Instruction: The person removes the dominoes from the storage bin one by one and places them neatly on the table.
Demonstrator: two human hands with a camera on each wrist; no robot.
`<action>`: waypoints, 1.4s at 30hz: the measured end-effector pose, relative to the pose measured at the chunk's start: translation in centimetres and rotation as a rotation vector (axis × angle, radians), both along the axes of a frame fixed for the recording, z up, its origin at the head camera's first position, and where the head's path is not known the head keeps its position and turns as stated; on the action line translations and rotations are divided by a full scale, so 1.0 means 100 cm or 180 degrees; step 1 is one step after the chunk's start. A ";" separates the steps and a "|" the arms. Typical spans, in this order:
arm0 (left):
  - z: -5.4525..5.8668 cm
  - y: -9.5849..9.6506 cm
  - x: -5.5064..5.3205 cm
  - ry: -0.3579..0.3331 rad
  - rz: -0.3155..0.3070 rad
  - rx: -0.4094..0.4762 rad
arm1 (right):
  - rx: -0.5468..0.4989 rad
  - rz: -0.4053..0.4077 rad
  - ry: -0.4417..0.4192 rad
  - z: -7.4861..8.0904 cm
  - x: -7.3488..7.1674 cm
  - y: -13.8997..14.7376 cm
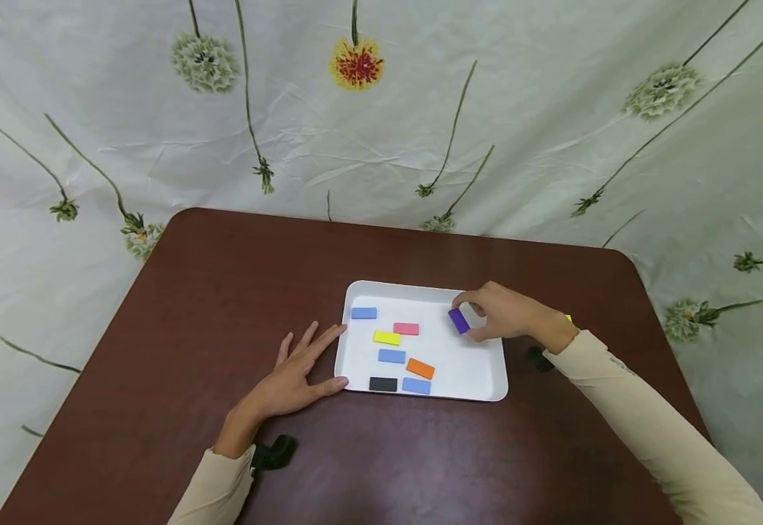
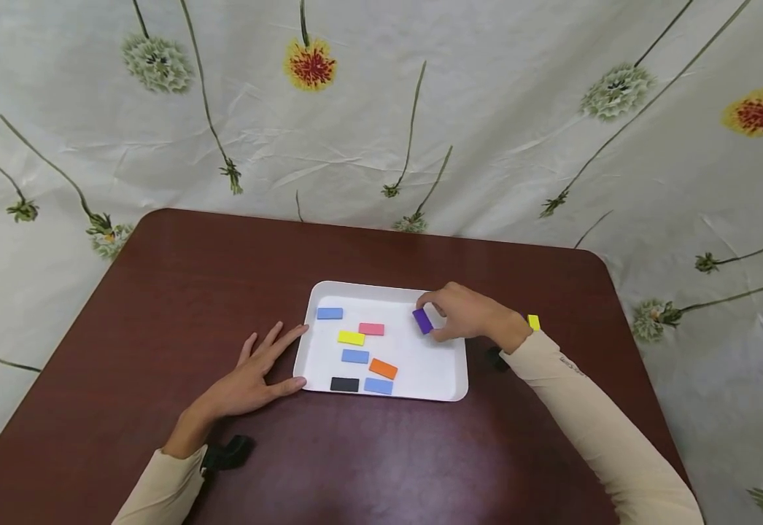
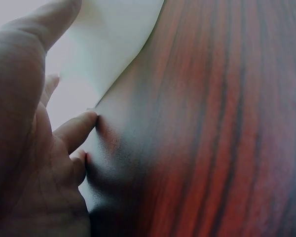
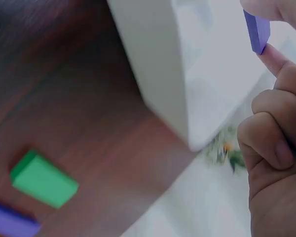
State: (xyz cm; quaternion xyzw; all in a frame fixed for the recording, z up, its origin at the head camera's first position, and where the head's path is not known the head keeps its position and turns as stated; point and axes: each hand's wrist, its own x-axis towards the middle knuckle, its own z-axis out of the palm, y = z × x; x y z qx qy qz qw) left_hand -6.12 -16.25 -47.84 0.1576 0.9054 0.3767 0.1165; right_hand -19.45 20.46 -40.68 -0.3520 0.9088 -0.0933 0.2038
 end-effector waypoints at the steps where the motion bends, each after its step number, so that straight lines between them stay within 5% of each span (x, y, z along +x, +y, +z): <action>1: 0.000 0.000 0.000 0.0005 0.0002 -0.0002 | -0.0074 -0.0021 0.0015 0.003 -0.001 0.006; 12: 0.000 0.000 0.001 0.0043 -0.0027 0.0019 | -0.0477 -0.0542 0.0066 0.009 0.001 0.087; 25: 0.001 0.001 0.000 0.0048 -0.0034 0.0051 | -0.0172 -0.1079 0.0302 0.000 0.014 0.181; 32: 0.000 0.000 -0.003 0.0083 -0.0009 0.0005 | -0.0255 -0.1101 0.0453 -0.011 0.011 0.203; 42: 0.003 0.002 0.000 0.0039 -0.0019 0.0037 | -0.0093 -0.1077 0.0285 -0.026 0.009 0.212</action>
